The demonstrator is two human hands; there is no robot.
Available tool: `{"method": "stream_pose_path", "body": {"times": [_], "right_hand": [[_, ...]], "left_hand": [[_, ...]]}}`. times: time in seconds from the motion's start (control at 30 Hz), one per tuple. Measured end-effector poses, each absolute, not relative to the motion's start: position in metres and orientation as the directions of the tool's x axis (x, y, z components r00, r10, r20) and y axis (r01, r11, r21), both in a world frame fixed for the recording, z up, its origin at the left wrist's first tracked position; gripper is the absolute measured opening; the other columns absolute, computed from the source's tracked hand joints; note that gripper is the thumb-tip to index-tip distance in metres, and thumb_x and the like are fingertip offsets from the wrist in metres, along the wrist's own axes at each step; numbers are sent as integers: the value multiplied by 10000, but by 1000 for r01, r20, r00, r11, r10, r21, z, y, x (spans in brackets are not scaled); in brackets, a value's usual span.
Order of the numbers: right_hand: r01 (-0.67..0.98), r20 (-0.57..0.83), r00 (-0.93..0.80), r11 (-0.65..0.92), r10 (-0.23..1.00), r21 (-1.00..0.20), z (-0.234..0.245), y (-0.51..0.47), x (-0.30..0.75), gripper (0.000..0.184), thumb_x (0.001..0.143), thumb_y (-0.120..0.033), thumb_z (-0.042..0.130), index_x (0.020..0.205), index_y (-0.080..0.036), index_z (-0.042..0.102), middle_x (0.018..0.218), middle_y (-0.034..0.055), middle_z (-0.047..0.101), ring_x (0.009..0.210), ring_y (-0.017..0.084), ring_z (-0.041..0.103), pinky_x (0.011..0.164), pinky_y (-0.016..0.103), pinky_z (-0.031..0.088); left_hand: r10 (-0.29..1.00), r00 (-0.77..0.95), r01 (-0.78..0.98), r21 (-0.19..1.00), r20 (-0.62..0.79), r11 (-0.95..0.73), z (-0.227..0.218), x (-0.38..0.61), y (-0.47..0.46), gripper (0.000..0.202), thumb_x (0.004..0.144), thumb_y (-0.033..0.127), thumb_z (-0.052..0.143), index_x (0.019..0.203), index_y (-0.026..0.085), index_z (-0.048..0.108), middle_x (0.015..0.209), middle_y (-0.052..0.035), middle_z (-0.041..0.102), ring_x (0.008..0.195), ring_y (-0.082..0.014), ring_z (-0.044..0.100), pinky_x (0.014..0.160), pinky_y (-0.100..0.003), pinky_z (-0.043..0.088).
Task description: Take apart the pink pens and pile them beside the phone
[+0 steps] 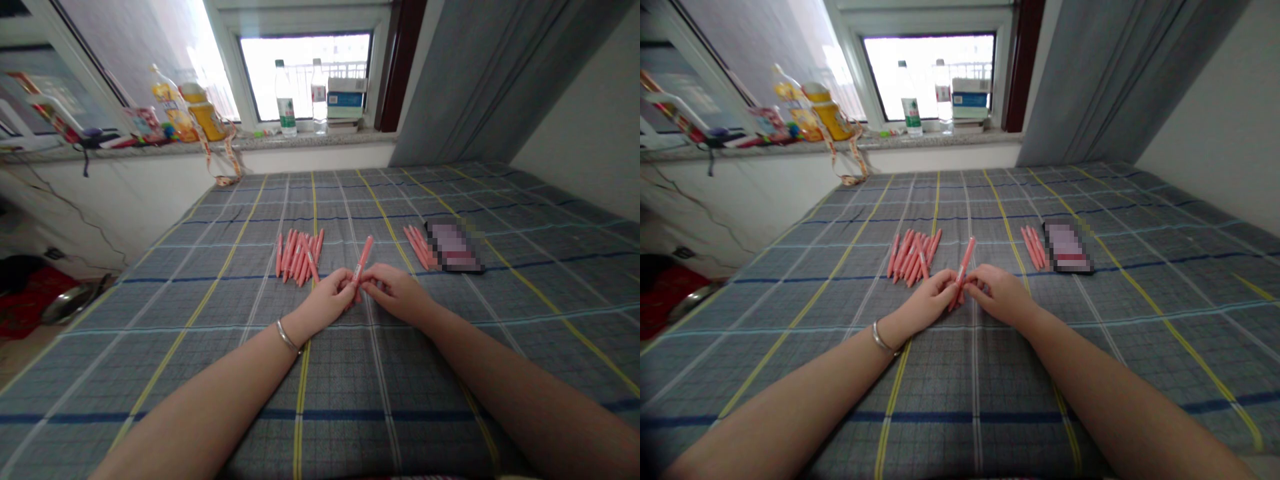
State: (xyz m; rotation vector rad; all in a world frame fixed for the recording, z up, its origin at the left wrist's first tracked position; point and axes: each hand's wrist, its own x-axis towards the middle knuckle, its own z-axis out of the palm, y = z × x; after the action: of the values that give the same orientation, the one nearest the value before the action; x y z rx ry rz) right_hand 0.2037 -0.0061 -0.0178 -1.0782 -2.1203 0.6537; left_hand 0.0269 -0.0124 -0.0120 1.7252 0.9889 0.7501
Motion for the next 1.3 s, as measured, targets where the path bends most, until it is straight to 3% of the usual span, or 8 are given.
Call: {"method": "stream_pose_path", "body": {"times": [0.1, 0.17, 0.27, 0.37, 0.67, 0.9, 1.07, 1.3], "right_hand": [[157, 276, -231, 316, 933, -936, -21, -6, 199, 265, 792, -388, 547, 1000, -223, 562, 926, 46, 606, 797, 170, 572, 658, 304, 442], [-179, 163, -163, 134, 973, -975, -21, -7, 196, 289, 791, -445, 538, 978, -225, 548, 885, 31, 607, 811, 168, 584, 692, 317, 458], [-531, 20, -255, -122, 967, -839, -16, -8, 194, 301, 818, -495, 476, 837, -205, 554, 621, -22, 515, 698, 151, 575, 680, 312, 457], [-680, -32, -386, -308, 922, -666, -7, -10, 196, 413, 870, -524, 335, 684, -196, 501, 471, -55, 350, 503, 116, 464, 637, 303, 448], [-814, 23, -376, -318, 926, -486, -1, -8, 202, 362, 905, -278, 282, 557, -190, 332, 412, -62, 218, 407, 94, 270, 533, 237, 395], [-824, 5, -211, -175, 977, -540, -6, 2, 212, 375, 886, -411, 332, 579, -202, 380, 418, -78, 219, 374, 84, 244, 509, 251, 397], [-775, 44, -151, -90, 988, -626, -10, 6, 216, 319, 892, -282, 332, 594, -204, 417, 423, -82, 227, 362, 81, 267, 536, 264, 411], [-801, 45, -192, -130, 980, -584, -10, 6, 218, 413, 898, -436, 285, 588, -200, 424, 385, -74, 238, 359, 80, 263, 504, 246, 412]], "left_hand": [[851, 525, 316, 925, 16, -213, -15, 28, -15, 151, 834, 312, 433, 816, 167, 471, 556, 58, 479, 481, -73, 432, 462, -189, 325], [841, 541, 336, 919, -8, -207, -17, 29, -17, 192, 841, 353, 427, 830, 168, 479, 542, 64, 463, 467, -73, 439, 450, -190, 324], [825, 561, 376, 907, -60, -190, -15, 30, -18, 281, 852, 425, 403, 799, 164, 494, 556, 52, 476, 474, -71, 454, 451, -191, 332], [762, 635, 390, 904, -127, -175, -10, 28, -17, 304, 831, 449, 441, 763, 159, 504, 559, 51, 478, 469, -60, 444, 445, -184, 332], [639, 727, 226, 966, -252, 125, -4, 21, -8, 233, 783, 375, 545, 785, 144, 509, 550, 59, 511, 481, -49, 490, 473, -168, 394], [666, 680, -36, 894, -306, 447, -8, 16, -1, 211, 822, 250, 506, 961, 111, 581, 812, -54, 633, 577, -60, 574, 553, -179, 471], [687, 637, -90, 852, -349, 516, -9, 15, 2, 235, 859, 221, 442, 979, 103, 606, 801, -82, 665, 635, -100, 625, 613, -208, 512], [684, 612, -86, 826, -398, 557, -4, 17, 1, 266, 849, 216, 450, 1007, 78, 614, 802, -97, 676, 654, -112, 641, 644, -212, 518]]}}
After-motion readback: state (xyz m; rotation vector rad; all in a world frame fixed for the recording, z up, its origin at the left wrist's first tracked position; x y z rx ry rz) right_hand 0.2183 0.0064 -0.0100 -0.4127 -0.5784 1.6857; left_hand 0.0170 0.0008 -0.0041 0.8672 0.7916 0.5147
